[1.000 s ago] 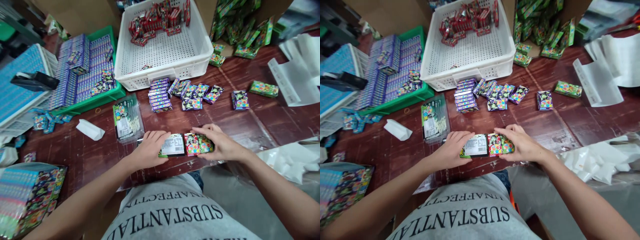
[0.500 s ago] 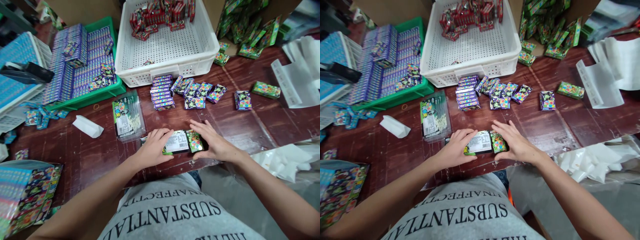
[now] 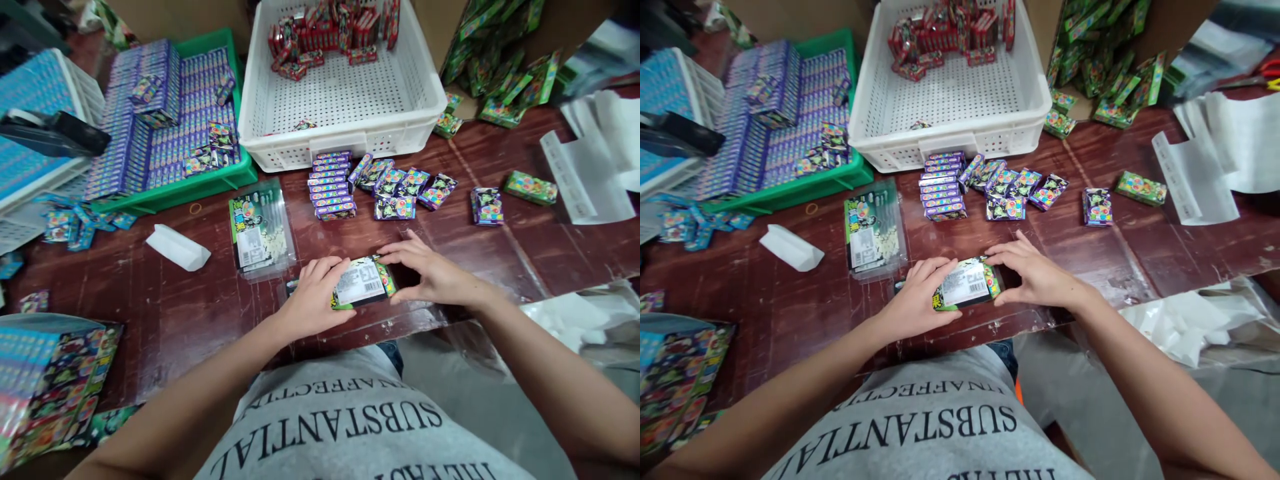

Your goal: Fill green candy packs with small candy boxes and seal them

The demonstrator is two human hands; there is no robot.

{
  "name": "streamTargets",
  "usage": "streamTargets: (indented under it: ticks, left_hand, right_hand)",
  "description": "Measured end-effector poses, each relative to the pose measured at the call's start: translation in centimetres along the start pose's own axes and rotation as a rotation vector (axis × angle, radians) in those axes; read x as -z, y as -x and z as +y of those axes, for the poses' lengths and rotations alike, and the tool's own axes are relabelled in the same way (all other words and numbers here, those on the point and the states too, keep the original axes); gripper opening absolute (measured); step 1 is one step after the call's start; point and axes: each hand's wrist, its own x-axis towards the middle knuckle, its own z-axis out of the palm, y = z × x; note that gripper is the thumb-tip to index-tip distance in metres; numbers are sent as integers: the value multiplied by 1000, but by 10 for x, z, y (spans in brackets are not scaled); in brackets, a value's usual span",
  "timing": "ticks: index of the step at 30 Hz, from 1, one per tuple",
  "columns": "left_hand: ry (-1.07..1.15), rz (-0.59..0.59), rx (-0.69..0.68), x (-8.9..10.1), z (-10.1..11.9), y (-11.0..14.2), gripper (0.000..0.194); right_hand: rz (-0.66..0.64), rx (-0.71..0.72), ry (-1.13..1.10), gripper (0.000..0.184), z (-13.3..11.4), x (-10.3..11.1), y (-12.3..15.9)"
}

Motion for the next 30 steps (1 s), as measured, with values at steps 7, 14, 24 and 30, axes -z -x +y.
streamTargets:
  ticks: [7, 14, 24, 30]
  left_hand:
    - [128, 336, 276, 5, 14, 17, 115]
    - [742, 328, 169, 12, -26, 45, 54]
    - [1073, 452, 271, 40, -71, 62, 17]
    - [1139, 509, 355, 49, -81, 61, 14]
  right_hand:
    - [248, -200, -398, 75, -45, -34, -27]
    - [237, -287, -645, 33, -75, -80, -67]
    - [502, -438, -798, 35, -107, -114, -98]
    - [348, -480, -746, 25, -108, -110, -121]
